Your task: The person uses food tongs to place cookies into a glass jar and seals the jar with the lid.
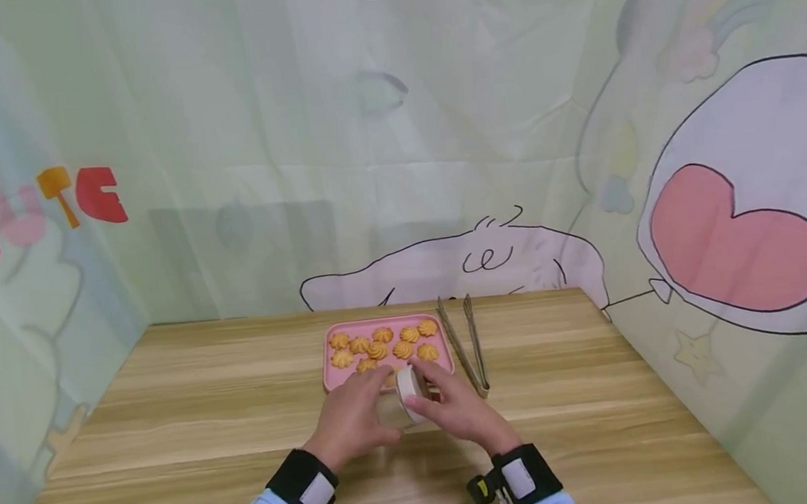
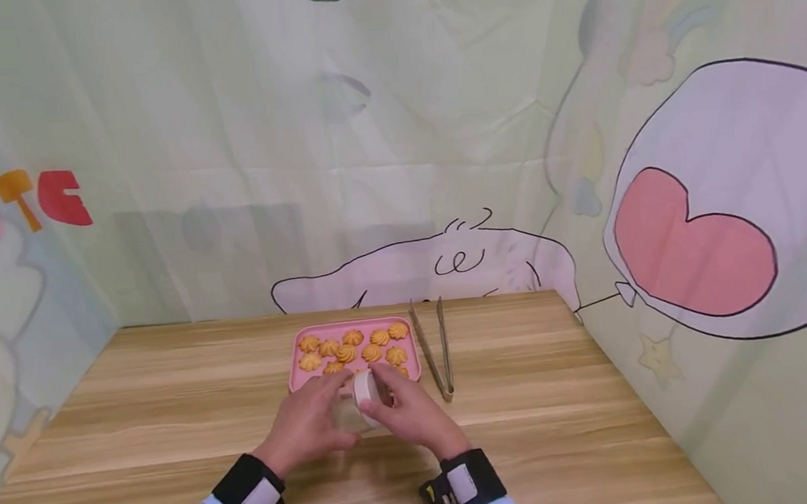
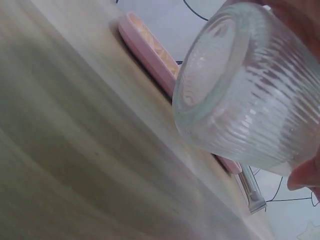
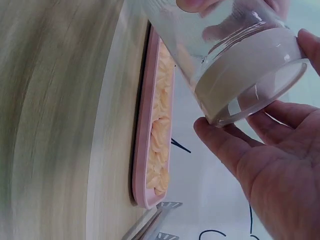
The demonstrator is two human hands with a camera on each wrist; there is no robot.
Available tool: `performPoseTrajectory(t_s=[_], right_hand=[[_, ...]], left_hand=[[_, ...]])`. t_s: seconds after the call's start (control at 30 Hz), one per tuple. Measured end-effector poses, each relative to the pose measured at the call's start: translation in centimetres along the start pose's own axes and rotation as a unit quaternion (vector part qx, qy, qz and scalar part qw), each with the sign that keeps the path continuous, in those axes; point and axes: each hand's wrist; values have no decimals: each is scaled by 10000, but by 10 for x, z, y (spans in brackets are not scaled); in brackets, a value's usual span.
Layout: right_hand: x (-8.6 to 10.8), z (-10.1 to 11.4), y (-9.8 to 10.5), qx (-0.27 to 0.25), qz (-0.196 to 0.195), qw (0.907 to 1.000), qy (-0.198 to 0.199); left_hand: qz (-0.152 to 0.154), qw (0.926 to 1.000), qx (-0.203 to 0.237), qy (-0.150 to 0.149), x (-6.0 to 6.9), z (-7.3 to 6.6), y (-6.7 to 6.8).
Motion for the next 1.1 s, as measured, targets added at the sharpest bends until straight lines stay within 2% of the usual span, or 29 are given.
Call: performPoseTrajectory(t_s=[0.17, 0.4, 0.63, 0.77, 1.1], right_hand=[[-2, -1, -1, -48, -62, 9999, -75], [-5, -2, -3, 214, -467, 9943, -937], [-9, 2, -5, 11, -436, 9896, -1368], [-9, 5, -6, 55, -407, 9894, -1394], [-8, 2, -5, 227, -230, 9937, -1074]], left_hand=[[-292, 9991, -229, -194, 0, 4, 1], [-552, 9972, -413, -287, 0, 4, 1], [-577, 9964, -537, -326, 1, 4, -2], [-540, 9964, -551, -361, 1, 3, -2], [-543, 9963, -507, -428, 2, 2, -3]])
Point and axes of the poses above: each hand's wrist, its own x-axis away from the middle knuckle, its own y-axis out of the back of the hand, z = x × y, and after that the axes turned 7 degrees about -z, right-handed
